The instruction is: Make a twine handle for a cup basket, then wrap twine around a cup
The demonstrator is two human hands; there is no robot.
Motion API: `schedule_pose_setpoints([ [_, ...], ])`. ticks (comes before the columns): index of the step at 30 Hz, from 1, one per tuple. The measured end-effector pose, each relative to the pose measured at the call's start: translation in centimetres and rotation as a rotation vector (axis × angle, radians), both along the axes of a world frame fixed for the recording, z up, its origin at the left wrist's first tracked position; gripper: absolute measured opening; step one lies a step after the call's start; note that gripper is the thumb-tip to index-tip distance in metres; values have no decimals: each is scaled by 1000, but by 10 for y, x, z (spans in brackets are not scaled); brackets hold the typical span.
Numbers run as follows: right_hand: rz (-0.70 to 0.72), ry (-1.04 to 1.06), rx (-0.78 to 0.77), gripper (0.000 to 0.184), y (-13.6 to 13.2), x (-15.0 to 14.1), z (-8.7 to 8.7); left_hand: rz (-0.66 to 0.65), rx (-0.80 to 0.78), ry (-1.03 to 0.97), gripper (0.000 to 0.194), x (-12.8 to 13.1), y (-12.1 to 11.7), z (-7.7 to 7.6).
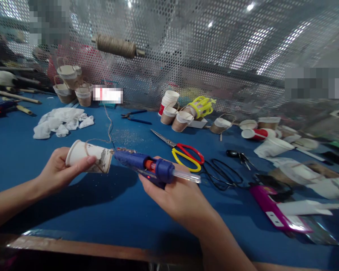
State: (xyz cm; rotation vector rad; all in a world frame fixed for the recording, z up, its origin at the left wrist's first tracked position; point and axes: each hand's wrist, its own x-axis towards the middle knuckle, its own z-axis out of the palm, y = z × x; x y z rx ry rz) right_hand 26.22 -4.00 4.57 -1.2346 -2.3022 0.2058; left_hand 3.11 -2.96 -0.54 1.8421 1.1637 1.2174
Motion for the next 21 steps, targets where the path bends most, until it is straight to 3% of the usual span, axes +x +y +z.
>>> schedule_pose_setpoints([
  [2, -16, -46, -7, 16, 1, 1, 0, -17, 8, 4, 25, 0, -1, 1],
  [5, -40, -3, -138, 16, 2, 2, -2, -33, -17, -30, 23, 0, 0, 1],
  [11, -176, 295, -409, 25, 12, 5, -8, 38, -328, -411, 19, 0, 12, -7],
  [14, -286, 506, -416, 29, 34, 18, -11, 52, -443, -601, 17, 0, 18, -11],
  [16, -322, 502, -414, 33, 55, 31, -15, 68, -485, -657, 17, -1, 20, -11],
  [21, -576, 425, -403, 33, 97, 63, -29, 77, -485, -696, 20, -4, 23, -7],
])
